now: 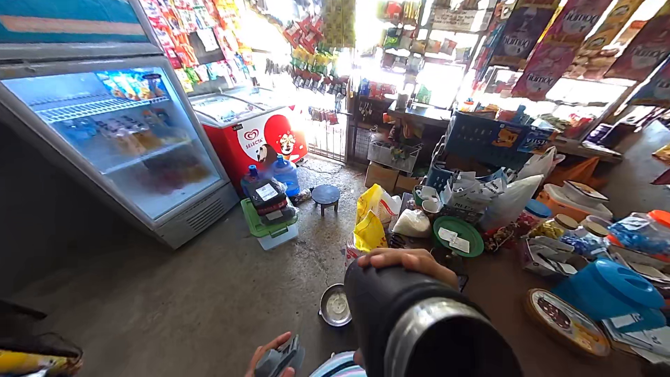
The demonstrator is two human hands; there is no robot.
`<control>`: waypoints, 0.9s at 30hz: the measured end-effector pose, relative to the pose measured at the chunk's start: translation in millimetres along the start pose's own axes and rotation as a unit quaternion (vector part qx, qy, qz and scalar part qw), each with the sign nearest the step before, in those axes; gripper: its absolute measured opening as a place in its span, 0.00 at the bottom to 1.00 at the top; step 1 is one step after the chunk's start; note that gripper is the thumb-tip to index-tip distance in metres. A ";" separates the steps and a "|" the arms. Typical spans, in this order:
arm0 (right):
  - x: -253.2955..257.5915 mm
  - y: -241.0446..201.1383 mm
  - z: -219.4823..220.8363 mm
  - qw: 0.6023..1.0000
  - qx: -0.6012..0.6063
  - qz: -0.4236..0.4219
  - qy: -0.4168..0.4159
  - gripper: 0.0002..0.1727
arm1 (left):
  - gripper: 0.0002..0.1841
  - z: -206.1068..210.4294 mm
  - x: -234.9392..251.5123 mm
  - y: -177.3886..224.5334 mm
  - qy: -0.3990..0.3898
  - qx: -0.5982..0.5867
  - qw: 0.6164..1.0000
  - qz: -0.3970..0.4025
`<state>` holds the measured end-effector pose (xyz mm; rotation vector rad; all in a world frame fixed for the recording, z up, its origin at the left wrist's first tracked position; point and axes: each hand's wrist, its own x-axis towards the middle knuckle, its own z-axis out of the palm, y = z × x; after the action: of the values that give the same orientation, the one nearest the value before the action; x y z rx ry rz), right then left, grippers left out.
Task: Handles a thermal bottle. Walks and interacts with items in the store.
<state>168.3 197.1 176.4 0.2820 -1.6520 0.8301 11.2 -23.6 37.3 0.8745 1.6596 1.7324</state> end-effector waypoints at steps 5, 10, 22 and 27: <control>-16.0 4.1 1.9 0.995 0.062 0.084 0.002 0.30 | 0.37 -5.4 1.5 -32.0 0.007 -0.016 1.000 0.011; -20.9 7.5 10.0 0.992 0.084 0.095 0.012 0.41 | 0.49 16.9 8.1 27.3 0.009 0.005 0.999 -0.052; -31.5 9.6 12.8 0.994 0.045 0.094 0.025 0.47 | 0.50 23.9 25.0 33.2 -0.031 -0.010 0.999 -0.035; -28.6 7.8 10.0 0.995 0.056 0.081 0.022 0.43 | 0.52 21.0 26.9 28.1 -0.030 0.005 0.999 -0.044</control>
<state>163.6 189.0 146.5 0.2083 -1.6050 1.0453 12.0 8.8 67.4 0.8378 1.6451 1.6252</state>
